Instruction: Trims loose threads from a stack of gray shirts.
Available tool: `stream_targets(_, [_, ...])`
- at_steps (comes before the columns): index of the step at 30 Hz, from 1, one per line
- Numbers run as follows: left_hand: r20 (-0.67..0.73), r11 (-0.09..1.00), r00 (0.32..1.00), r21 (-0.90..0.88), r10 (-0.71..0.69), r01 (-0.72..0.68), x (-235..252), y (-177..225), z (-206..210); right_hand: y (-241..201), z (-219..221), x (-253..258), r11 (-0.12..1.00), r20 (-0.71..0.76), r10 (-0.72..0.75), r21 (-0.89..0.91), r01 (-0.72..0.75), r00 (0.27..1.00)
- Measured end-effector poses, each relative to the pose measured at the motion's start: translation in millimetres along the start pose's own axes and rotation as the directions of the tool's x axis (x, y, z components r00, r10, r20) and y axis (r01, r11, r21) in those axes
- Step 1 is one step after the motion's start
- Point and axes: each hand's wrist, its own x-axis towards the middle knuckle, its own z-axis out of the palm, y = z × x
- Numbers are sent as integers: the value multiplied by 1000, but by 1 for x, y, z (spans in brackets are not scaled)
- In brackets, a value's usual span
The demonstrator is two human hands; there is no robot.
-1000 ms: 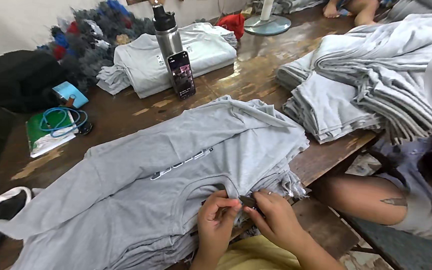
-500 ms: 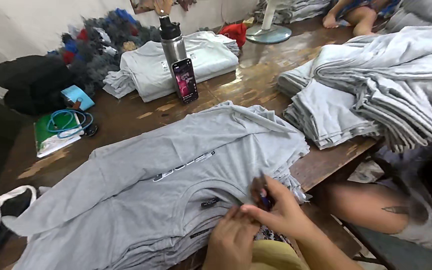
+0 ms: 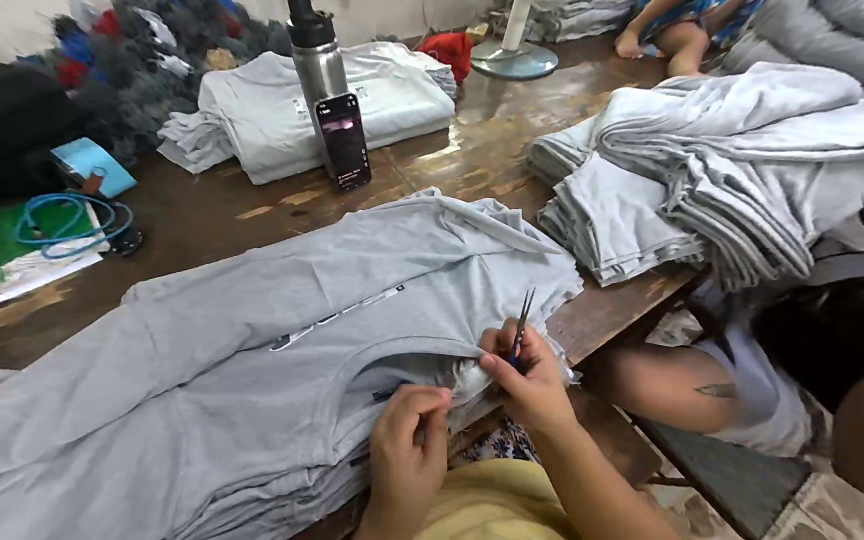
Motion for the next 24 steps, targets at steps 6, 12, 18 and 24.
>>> stream_targets(6, [55,983,982,52,-181,178,6,9,1,9,10,-4,993,27,42,110,-45,999])
stream_targets(12, [143,974,966,-28,-217,223,20,14,-4,9,11,-6,996,30,40,77,-43,999])
stream_targets(18, [187,951,953,-151,-240,269,24,11,-13,7,13,-5,997,66,13,73,-18,998])
stream_targets(24, [184,965,974,-201,-133,170,15,3,-11,10,14,-6,997,74,4,79,-10,997])
